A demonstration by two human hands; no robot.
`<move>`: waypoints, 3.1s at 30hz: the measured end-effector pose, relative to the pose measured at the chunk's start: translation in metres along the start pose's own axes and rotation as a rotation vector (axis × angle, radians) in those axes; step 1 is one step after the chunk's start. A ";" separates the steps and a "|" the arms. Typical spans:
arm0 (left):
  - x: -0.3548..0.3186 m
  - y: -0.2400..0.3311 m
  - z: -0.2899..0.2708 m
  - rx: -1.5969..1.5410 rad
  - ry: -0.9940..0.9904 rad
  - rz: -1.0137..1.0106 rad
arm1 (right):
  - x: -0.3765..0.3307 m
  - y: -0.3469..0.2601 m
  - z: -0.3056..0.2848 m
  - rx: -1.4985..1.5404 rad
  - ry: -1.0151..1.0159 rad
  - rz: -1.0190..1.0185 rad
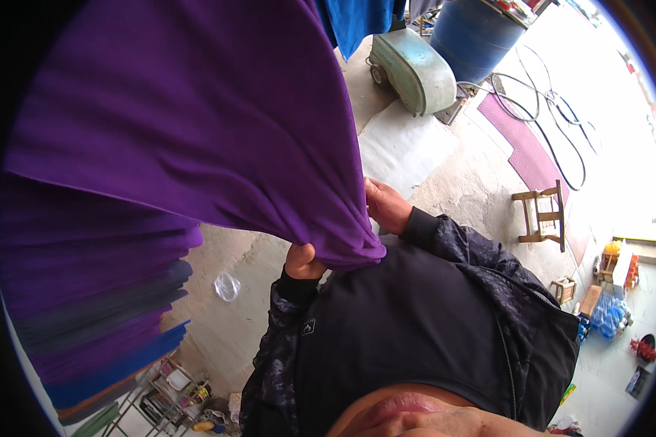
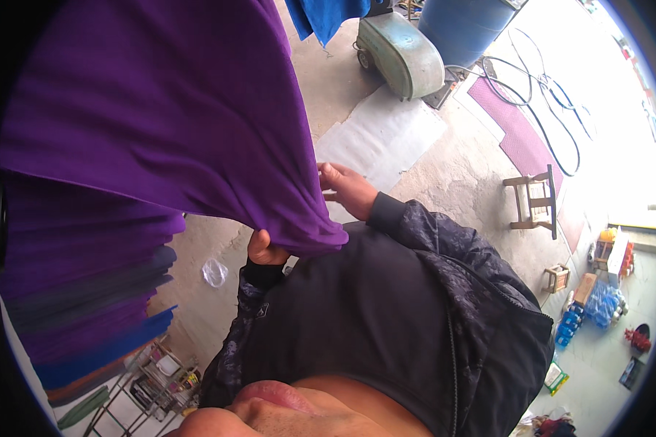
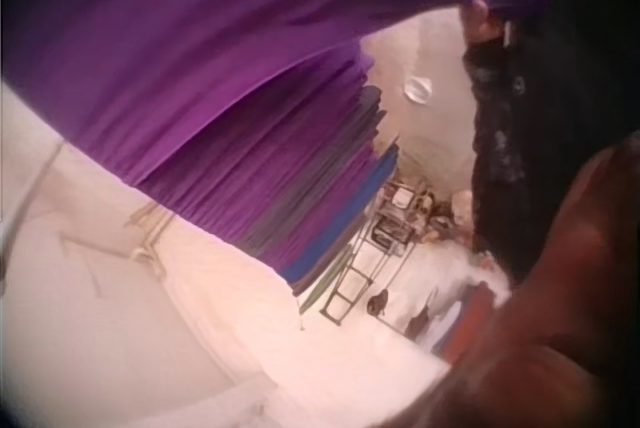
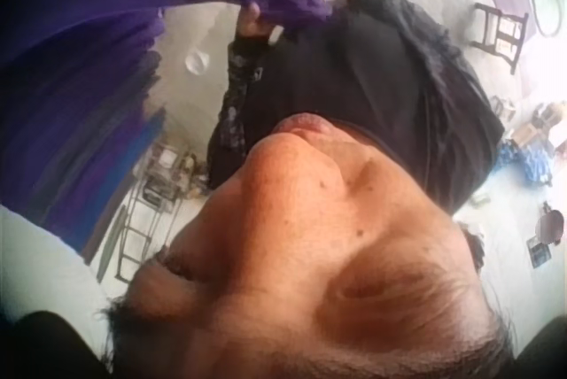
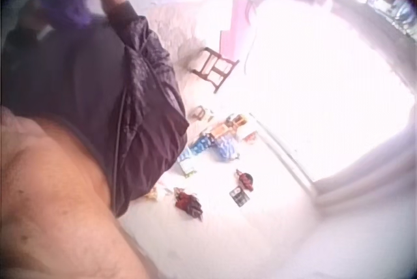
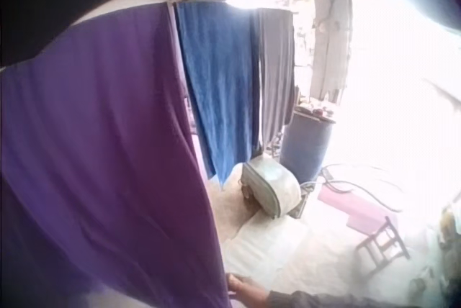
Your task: The person inspects the edges of two large fabric pieces, first purple then dark gray, by hand. They hold the fabric up, pinch and rub the edges, and examine the seams closely.
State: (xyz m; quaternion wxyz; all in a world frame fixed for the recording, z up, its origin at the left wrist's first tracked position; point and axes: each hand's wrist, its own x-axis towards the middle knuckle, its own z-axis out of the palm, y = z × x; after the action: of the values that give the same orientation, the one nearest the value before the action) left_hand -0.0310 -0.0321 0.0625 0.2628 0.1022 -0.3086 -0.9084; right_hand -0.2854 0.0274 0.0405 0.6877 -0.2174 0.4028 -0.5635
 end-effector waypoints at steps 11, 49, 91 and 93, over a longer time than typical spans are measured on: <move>-0.030 -0.048 0.062 -0.009 0.158 0.217 | -0.009 -0.004 -0.024 0.288 -0.463 0.181; -0.019 -0.075 0.140 0.902 1.012 0.615 | -0.109 -0.116 -0.102 -0.370 0.075 -0.289; 0.013 -0.111 0.152 0.302 0.556 0.382 | -0.118 -0.071 -0.009 -0.677 -0.278 -0.197; 0.015 -0.113 0.155 0.350 0.507 0.372 | -0.117 -0.070 -0.007 -0.656 -0.295 -0.203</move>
State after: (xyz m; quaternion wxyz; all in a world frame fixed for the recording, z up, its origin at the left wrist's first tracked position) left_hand -0.1443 0.1147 0.1147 0.4702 0.3102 -0.3979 -0.7242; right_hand -0.3382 0.1212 0.1256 0.5727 -0.5440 0.4350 -0.4323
